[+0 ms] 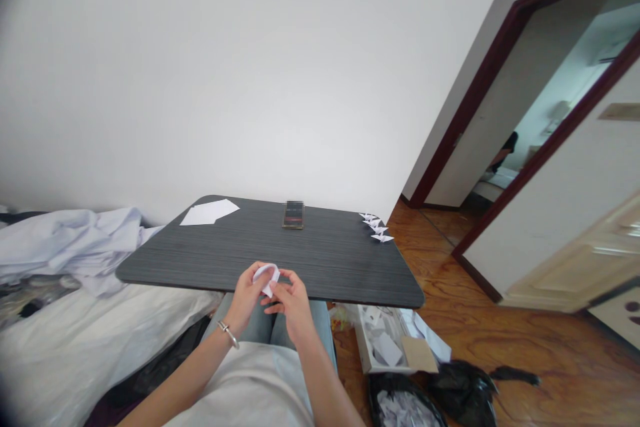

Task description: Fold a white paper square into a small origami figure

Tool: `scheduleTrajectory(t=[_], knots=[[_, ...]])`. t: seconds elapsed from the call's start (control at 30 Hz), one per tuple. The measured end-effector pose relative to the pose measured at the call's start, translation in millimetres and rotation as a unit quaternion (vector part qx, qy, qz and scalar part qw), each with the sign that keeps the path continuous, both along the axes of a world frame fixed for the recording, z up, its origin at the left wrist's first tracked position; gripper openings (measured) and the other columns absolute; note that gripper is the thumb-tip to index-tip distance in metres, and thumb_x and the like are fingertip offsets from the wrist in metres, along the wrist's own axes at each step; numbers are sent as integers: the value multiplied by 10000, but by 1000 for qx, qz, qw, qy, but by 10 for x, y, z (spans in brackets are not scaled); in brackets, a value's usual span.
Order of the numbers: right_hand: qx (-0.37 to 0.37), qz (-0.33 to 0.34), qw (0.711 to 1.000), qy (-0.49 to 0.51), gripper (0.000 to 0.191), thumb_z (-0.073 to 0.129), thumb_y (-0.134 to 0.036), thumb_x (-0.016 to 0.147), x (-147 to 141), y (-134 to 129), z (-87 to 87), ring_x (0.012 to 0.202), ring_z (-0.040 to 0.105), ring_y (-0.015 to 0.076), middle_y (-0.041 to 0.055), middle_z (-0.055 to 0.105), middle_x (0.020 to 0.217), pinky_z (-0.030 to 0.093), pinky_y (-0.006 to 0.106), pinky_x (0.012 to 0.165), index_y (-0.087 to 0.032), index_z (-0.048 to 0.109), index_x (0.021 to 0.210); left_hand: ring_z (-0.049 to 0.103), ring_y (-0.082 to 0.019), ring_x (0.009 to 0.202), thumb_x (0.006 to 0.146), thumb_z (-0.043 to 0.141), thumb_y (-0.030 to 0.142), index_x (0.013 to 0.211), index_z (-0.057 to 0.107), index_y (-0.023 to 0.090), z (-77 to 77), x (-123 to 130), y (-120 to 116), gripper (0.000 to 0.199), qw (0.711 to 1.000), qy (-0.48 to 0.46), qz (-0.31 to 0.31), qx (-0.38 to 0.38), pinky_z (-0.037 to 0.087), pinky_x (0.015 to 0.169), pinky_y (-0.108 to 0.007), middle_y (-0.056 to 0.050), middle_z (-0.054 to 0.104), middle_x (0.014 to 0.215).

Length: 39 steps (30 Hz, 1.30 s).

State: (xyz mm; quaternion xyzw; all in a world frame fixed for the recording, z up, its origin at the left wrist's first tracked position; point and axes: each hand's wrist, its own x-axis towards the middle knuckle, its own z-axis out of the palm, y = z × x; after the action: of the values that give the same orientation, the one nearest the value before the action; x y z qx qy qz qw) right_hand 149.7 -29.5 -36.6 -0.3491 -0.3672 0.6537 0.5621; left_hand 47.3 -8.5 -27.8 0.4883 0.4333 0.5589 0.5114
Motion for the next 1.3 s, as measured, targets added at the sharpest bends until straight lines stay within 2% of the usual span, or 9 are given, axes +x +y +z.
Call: scheduleTrajectory(t=[0.23, 0.4, 0.6, 0.73, 0.93, 1.13, 1.3], knots=[[-1, -20, 1000, -8, 375, 680, -278, 635, 4, 6, 7, 464, 603, 107, 13, 659, 607, 483, 164, 415, -137, 527, 947, 435, -71, 441, 679, 577, 369, 792, 563, 125, 10, 9, 6, 269, 1000, -15, 0, -20, 326, 406, -169, 30, 533, 586], [-1, -52, 998, -46, 385, 708, -307, 584, 10, 50, -37, 477, 618, 143, 28, 670, 588, 501, 212, 423, -112, 606, 900, 464, -76, 477, 683, 572, 338, 865, 580, 127, -1, 10, 24, 279, 999, -25, -9, -24, 346, 428, -166, 13, 560, 638], [35, -91, 992, -74, 351, 703, -320, 599, 39, 103, -111, 481, 615, 142, 28, 684, 597, 509, 241, 464, -119, 648, 881, 559, -141, 720, 659, 618, 274, 983, 564, 135, -13, -25, 60, 357, 999, 12, -48, 16, 447, 605, -216, -58, 616, 857], [54, -111, 988, -92, 346, 687, -328, 621, 65, 108, -124, 529, 633, 175, 37, 694, 635, 518, 283, 495, -128, 648, 900, 556, -176, 838, 655, 631, 275, 1044, 531, 138, 26, -42, 47, 424, 997, 29, -68, 35, 464, 656, -244, -88, 604, 960], [88, -143, 978, -128, 312, 648, -337, 660, 63, 70, -77, 593, 645, 202, 45, 703, 715, 533, 344, 585, -150, 654, 910, 530, -229, 980, 684, 612, 281, 1075, 534, 145, 35, -63, 31, 422, 995, 46, -61, 66, 459, 755, -300, -113, 580, 1058], [157, -177, 950, -206, 282, 571, -338, 730, 73, 20, -54, 745, 639, 229, 47, 690, 880, 521, 375, 700, -210, 651, 968, 519, -239, 1006, 693, 605, 276, 1074, 559, 162, 128, -70, -12, 400, 993, 68, -48, 88, 454, 783, -310, -103, 577, 1082], [213, -216, 906, -295, 251, 542, -292, 763, 127, -9, -30, 749, 636, 225, 63, 678, 919, 514, 347, 692, -205, 655, 970, 513, -240, 1036, 705, 590, 262, 1116, 540, 161, 190, -80, -48, 426, 992, 42, -74, 94, 432, 846, -334, -103, 567, 1126]])
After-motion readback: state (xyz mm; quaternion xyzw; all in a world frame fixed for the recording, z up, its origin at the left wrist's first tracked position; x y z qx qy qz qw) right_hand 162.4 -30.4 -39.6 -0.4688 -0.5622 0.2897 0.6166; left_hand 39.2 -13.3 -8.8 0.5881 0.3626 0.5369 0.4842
